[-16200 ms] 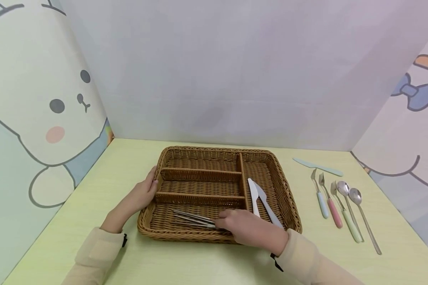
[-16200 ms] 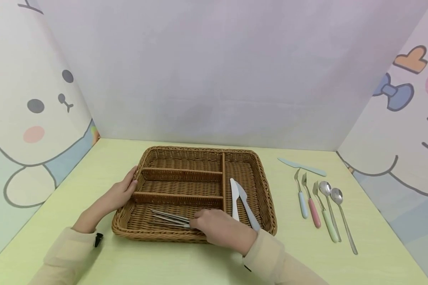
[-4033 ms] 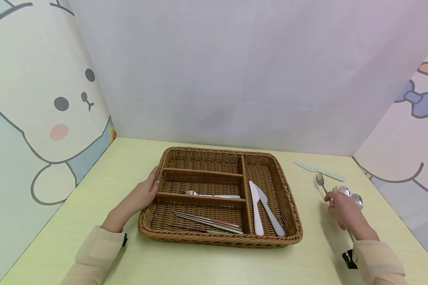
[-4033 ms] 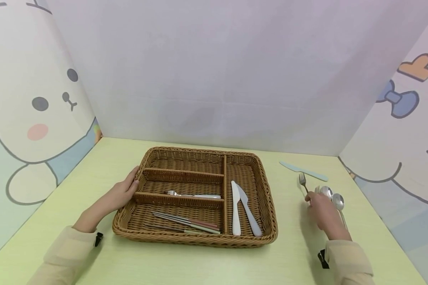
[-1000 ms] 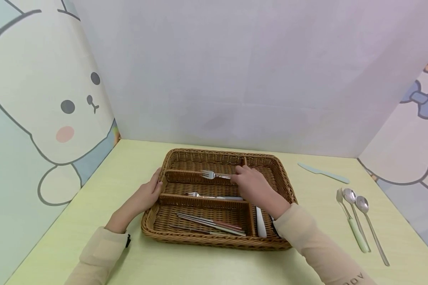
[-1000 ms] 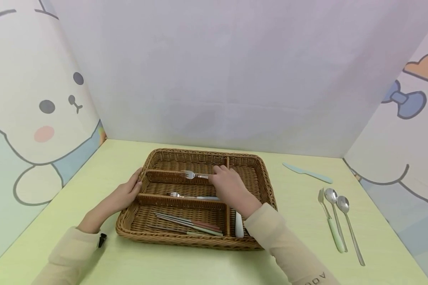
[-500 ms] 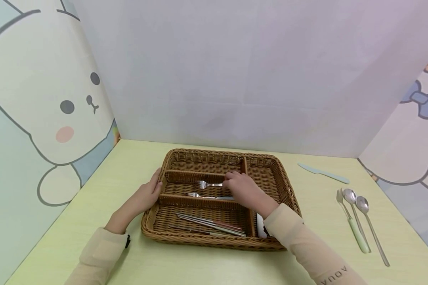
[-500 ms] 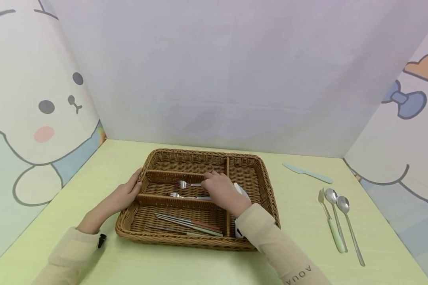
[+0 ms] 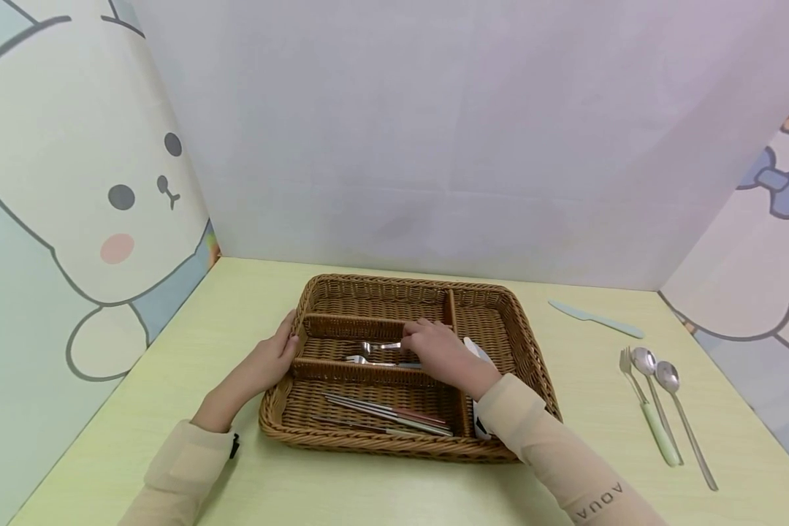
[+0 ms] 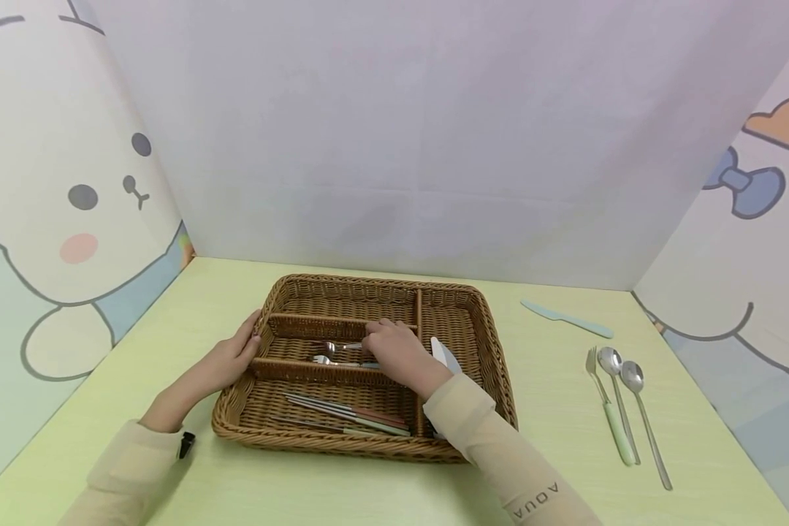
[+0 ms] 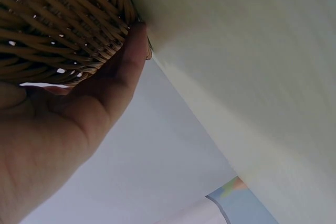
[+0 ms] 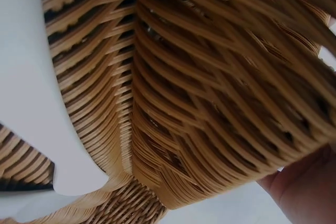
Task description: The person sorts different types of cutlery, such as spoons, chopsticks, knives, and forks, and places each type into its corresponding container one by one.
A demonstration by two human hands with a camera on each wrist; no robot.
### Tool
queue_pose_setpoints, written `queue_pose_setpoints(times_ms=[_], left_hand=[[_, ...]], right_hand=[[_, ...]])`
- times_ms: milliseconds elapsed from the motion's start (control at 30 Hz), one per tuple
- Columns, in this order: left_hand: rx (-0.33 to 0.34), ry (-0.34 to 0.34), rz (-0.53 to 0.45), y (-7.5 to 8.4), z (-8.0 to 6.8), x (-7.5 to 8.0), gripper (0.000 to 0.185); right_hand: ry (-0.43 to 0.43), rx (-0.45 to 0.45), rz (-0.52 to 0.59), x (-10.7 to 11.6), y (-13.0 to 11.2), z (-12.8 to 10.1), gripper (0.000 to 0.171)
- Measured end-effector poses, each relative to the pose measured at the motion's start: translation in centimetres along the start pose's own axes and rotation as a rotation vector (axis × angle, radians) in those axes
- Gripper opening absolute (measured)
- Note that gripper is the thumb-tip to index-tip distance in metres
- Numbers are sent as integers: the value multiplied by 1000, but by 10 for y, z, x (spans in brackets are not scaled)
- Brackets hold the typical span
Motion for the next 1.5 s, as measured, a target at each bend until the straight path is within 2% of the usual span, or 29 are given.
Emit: queue_pose_setpoints(times_ms=[300,400,700,967,1200,1500], left_hand=[[-5,-1,11,0,0,0,57],[1,-1,5,0,0,-1,57],[14,-2,-17,-1,-1,-1,57],[15,3,-16,-1,0,-1,57],[16,-1,-20,-1,0,-2,57],[13,-2,-12,-1,0,-1,57]], right_hand=[[-84,13,88,-10,-3,0,26],[-102,20,128,-12,-3,0,22],[-184,-6,233,-25,1,-1,23],[-187,-6,258,-25,3,-2,19],[-189,-18,277,-26,5,-2,24],[-134,9,192,-15,4,-3,21]])
Point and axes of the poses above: each hand's wrist, its own z-axis towards the middle knuckle, its own x-axis out of the back of the hand, y = z × x, the point moved 10 cm from there along z, towards the middle knuckle, and after that the axes turned 1 degree about x, right-handed, at the moved point
